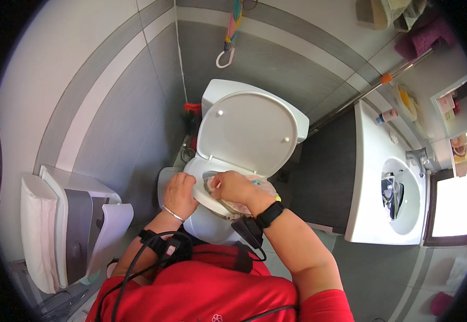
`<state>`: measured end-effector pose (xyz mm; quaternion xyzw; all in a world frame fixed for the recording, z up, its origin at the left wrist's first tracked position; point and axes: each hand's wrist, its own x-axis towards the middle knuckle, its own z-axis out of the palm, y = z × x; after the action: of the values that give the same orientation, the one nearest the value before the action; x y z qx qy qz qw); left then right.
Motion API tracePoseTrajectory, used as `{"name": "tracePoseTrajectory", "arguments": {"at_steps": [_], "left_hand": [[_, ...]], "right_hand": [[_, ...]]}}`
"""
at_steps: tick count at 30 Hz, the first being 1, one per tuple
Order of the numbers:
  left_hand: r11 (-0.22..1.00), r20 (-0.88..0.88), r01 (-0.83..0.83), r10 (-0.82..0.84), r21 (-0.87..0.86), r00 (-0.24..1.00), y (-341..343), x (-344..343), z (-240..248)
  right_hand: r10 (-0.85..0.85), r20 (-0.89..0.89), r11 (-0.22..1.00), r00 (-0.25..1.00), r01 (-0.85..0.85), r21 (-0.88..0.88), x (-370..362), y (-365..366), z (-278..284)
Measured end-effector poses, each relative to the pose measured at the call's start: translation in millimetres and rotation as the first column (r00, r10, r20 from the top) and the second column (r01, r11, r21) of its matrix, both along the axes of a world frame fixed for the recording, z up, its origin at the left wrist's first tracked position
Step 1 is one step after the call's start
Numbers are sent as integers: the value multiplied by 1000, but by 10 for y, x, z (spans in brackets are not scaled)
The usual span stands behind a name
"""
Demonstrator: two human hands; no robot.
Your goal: Installing a pink plush toilet seat cover and then washing a fabric laundry bag in the sink.
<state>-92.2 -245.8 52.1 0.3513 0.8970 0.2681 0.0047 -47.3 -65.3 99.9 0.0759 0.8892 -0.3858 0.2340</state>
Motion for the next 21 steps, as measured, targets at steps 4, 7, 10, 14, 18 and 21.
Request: {"name": "tracePoseTrajectory", "arguments": {"at_steps": [4,7,10,14,18,21], "left_hand": [[992,12,126,-126,-3,992,-84,6,-11],[994,19,97,-98,45,995,-137,-5,-51],[996,15,-8,6,88,1000,-80,5,20],[959,331,-282,261,18,907,-110,-33,-255],[956,806,-263,53,130,590,-63,-39,-610],[868,903,-395,-127,302,412,-90,110,-931]], "right_hand": [[22,24,998,999,-24,59,-16,-10,-119],[-95,-17,992,995,96,85,-44,-164,-53],[-381,-20,863,925,347,-368,6,-108,-278],[-435,51,756,899,396,-521,-31,-26,-227],[-361,58,870,931,358,-339,-45,-48,-179],[-388,55,874,920,386,-295,-46,-109,-117]]}}
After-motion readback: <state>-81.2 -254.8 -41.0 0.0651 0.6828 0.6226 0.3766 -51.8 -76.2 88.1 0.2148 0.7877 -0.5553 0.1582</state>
